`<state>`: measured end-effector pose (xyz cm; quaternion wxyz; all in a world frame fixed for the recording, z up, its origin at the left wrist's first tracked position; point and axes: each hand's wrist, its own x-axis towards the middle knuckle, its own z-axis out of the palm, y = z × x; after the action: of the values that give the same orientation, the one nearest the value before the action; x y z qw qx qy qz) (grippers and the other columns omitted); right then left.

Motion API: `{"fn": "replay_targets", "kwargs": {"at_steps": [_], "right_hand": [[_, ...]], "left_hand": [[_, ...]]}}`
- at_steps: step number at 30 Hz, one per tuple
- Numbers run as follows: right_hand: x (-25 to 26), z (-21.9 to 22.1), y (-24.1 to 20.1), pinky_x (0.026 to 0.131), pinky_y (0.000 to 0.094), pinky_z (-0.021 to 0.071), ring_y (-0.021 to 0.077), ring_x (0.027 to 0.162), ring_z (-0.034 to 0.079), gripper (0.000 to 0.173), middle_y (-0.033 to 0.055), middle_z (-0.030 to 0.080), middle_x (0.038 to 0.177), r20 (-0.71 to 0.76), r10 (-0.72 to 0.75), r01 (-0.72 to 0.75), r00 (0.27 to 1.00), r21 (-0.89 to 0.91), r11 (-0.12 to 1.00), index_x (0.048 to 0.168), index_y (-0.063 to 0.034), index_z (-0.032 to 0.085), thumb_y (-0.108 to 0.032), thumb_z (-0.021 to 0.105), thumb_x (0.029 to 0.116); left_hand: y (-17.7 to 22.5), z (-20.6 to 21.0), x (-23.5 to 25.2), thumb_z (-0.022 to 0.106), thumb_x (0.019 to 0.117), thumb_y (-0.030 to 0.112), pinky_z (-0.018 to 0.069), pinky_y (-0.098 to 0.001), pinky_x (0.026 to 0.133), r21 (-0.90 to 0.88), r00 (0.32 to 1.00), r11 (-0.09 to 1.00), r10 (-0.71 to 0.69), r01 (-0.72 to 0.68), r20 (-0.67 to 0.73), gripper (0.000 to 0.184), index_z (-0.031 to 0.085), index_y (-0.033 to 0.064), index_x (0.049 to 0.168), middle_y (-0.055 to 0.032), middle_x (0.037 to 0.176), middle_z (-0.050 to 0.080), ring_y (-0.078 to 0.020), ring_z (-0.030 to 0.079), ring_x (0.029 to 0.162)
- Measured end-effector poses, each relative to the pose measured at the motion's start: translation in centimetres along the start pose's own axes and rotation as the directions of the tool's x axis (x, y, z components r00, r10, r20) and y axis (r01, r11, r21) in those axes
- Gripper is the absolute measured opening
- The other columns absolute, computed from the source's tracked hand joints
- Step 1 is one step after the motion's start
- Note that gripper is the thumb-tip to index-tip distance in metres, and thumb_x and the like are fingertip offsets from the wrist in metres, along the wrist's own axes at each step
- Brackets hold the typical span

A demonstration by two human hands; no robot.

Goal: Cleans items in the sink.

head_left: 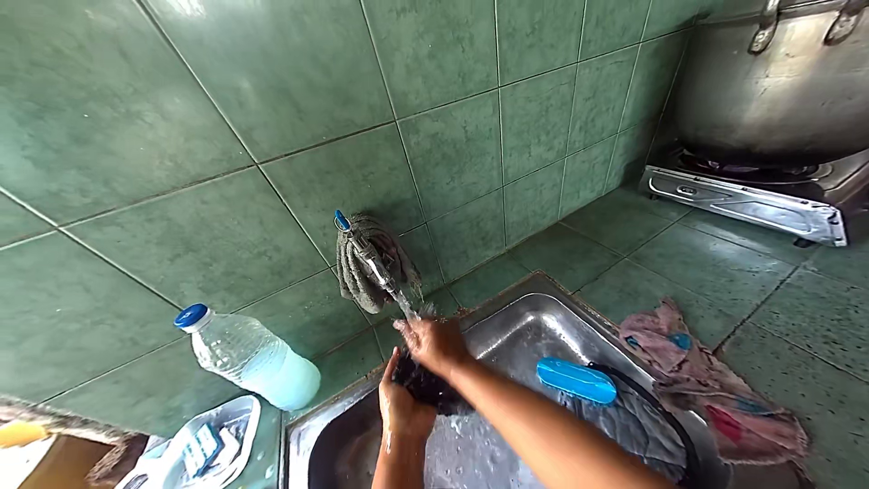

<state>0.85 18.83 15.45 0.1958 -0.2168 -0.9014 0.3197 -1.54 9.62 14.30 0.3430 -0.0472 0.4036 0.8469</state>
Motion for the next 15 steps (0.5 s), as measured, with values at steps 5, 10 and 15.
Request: {"fn": "replay_targets", "kwargs": {"at_steps": [5, 10, 15], "right_hand": [[3.1, -2.4, 1.6, 0.083, 0.0468, 0.0538, 0.0269, 0.086, 0.066, 0.051, 0.0164, 0.068, 0.091, 0.262, 0.249, -0.321, 0.932, 0.283, 0.904, 0.104, 0.0033, 0.068, -0.047, 0.062, 0.1007], [1.0, -3.0, 4.3, 0.103, 0.0459, 0.0479, 0.0244, 0.112, 0.063, 0.062, 0.0178, 0.068, 0.118, 0.335, 0.114, -0.302, 0.935, 0.587, 0.751, 0.123, 0.0016, 0.066, -0.05, 0.035, 0.1101], [-1.5, -0.8, 7.7, 0.104, 0.0371, 0.052, 0.0166, 0.113, 0.066, 0.037, 0.0135, 0.069, 0.121, 0.253, 0.096, -0.251, 0.963, 0.702, 0.666, 0.126, 0.0002, 0.065, -0.024, 0.069, 0.0982]], "left_hand": [[2.4, -3.6, 1.5, 0.058, 0.1007, 0.035, 0.0582, -0.0373, 0.094, 0.73, 0.908, 0.648, -0.138, -0.218, 0.395, 0.042, 0.062, 0.0006, 0.126, -0.0095, 0.109, 0.073, -0.0162, 0.071, 0.102], [3.1, -2.6, 1.7, 0.066, 0.0912, 0.017, 0.0577, -0.0321, 0.083, 0.718, 0.877, 0.544, 0.078, -0.435, 0.473, 0.02, 0.067, 0.0018, 0.104, -0.0059, 0.095, 0.069, -0.013, 0.067, 0.088], [2.3, -4.0, 1.7, 0.05, 0.1006, 0.001, 0.0608, -0.0299, 0.074, 0.461, 0.909, 0.787, 0.312, -0.41, 0.275, 0.01, 0.053, 0.0015, 0.111, -0.007, 0.093, 0.066, -0.0121, 0.068, 0.081]]}}
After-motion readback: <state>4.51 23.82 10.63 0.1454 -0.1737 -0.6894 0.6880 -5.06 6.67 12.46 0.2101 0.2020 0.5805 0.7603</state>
